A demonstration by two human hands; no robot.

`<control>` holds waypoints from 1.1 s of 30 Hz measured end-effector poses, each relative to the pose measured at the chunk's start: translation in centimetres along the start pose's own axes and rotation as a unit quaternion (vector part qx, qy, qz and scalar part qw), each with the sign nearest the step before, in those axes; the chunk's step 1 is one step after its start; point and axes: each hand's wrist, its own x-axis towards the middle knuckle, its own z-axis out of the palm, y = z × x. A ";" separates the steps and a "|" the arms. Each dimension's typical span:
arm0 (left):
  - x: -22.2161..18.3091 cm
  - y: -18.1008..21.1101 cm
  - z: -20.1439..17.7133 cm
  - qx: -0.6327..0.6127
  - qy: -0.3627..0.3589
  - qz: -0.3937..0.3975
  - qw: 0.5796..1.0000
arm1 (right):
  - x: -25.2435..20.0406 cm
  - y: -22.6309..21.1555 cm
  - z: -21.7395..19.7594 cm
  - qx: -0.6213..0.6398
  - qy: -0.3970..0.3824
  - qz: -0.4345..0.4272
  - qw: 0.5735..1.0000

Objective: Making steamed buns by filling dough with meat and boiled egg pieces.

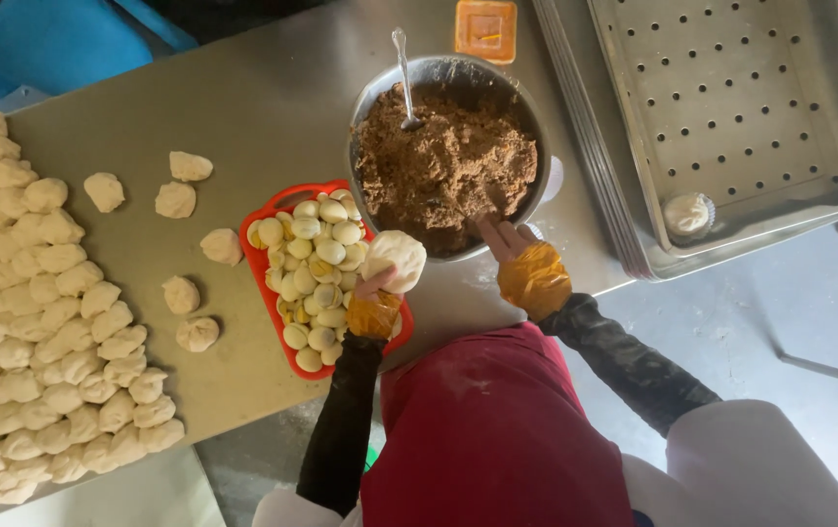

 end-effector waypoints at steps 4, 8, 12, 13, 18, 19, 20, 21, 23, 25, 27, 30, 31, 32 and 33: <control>0.1 -0.2 -0.3 -0.019 0.006 -0.009 1.000 | -0.3 -0.5 0.5 0.000 -0.019 0.026 0.999; 0.4 0.0 -0.7 -0.037 0.010 -0.014 0.999 | -0.4 -1.2 -0.1 0.000 -0.084 0.042 0.996; 0.8 0.0 -0.6 -0.056 0.013 -0.022 0.998 | -0.9 -0.3 1.0 0.047 -0.079 0.037 0.995; 0.8 -0.1 -0.6 -0.060 0.015 -0.026 0.998 | -1.0 -0.3 1.1 0.055 -0.040 0.032 0.997; 1.0 0.4 -0.5 -0.074 0.007 -0.046 0.996 | -1.2 -0.1 0.9 0.054 0.006 0.032 0.998; 1.1 0.5 -0.6 -0.077 0.007 -0.045 0.996 | -1.2 -0.1 1.0 0.049 -0.009 0.041 0.998; 1.0 0.6 -0.8 -0.080 0.009 -0.045 0.996 | -1.3 -0.1 1.1 0.044 -0.025 0.049 0.997; 0.9 0.6 -0.9 -0.082 0.010 -0.044 0.996 | -1.1 -0.1 1.1 0.046 -0.026 0.048 0.997; 0.9 0.6 -0.9 -0.088 0.010 -0.042 0.995 | -0.8 0.1 1.1 0.099 -0.012 0.075 0.992; 1.0 0.6 -0.8 -0.093 0.009 -0.040 0.995 | -0.5 0.7 1.1 0.130 0.012 0.069 0.989; 1.3 0.9 -0.7 -0.099 0.008 -0.033 0.995 | 0.2 1.1 0.6 0.160 0.037 0.061 0.984; 1.3 0.9 -0.7 -0.110 0.011 -0.026 0.994 | 0.9 0.3 -0.5 0.255 -0.011 0.178 0.950; 1.2 0.8 -0.7 -0.114 0.013 -0.024 0.993 | 1.0 -0.2 -0.9 0.271 0.030 0.184 0.945; 1.2 0.8 -0.7 -0.118 0.014 -0.021 0.993 | 1.3 -0.6 -1.2 0.287 0.071 0.189 0.937; 1.2 0.7 -0.7 -0.121 0.015 -0.018 0.992 | 1.2 -0.5 -1.0 0.287 0.070 0.186 0.937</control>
